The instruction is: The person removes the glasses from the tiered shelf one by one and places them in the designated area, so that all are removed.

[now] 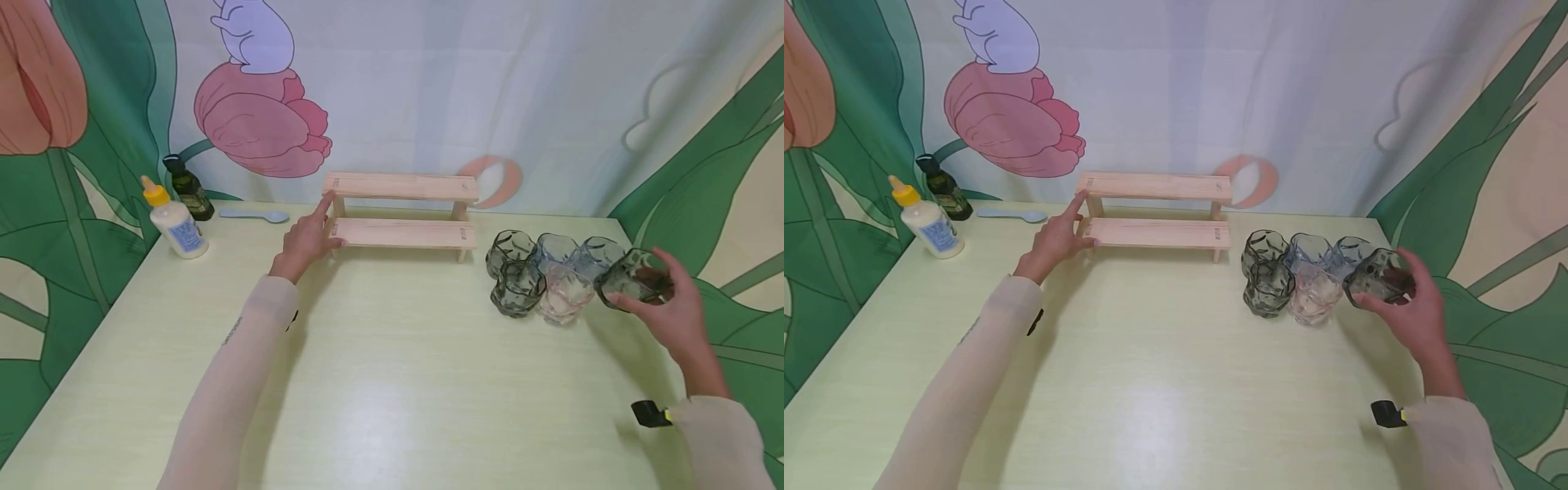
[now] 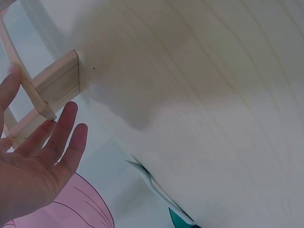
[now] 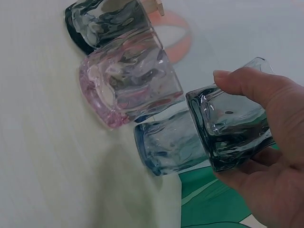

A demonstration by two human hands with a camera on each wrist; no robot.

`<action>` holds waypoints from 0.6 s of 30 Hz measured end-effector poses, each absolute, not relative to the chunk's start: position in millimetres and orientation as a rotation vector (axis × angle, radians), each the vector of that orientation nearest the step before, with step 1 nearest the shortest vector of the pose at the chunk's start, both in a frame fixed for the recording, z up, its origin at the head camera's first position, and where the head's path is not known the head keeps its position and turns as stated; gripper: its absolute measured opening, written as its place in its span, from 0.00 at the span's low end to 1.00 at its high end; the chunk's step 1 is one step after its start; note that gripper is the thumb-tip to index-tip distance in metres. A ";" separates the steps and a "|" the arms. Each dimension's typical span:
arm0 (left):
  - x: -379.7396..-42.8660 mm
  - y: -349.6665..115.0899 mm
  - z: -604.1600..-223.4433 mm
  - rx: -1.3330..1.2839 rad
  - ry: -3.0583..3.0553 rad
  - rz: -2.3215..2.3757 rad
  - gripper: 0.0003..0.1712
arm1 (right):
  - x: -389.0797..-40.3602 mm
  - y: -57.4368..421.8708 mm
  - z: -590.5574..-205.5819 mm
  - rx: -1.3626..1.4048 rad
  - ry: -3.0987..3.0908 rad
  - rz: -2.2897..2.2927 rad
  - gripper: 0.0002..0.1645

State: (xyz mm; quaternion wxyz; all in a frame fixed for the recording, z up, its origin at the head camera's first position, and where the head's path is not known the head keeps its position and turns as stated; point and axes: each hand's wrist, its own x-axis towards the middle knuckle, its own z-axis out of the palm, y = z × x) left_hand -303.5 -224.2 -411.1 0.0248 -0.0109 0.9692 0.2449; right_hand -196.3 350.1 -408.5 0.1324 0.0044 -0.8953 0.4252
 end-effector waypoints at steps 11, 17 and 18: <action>-305.5 -224.9 -413.7 -0.028 3.002 0.749 0.60 | -193.0 356.1 -431.3 -0.023 -2.672 1.231 0.58; -305.7 -225.8 -414.0 -0.030 2.996 0.756 0.60 | -197.3 357.9 -448.4 -0.009 -2.693 1.167 0.58; -305.5 -226.2 -413.6 -0.029 2.997 0.756 0.60 | -198.6 358.5 -451.7 0.001 -2.696 1.160 0.58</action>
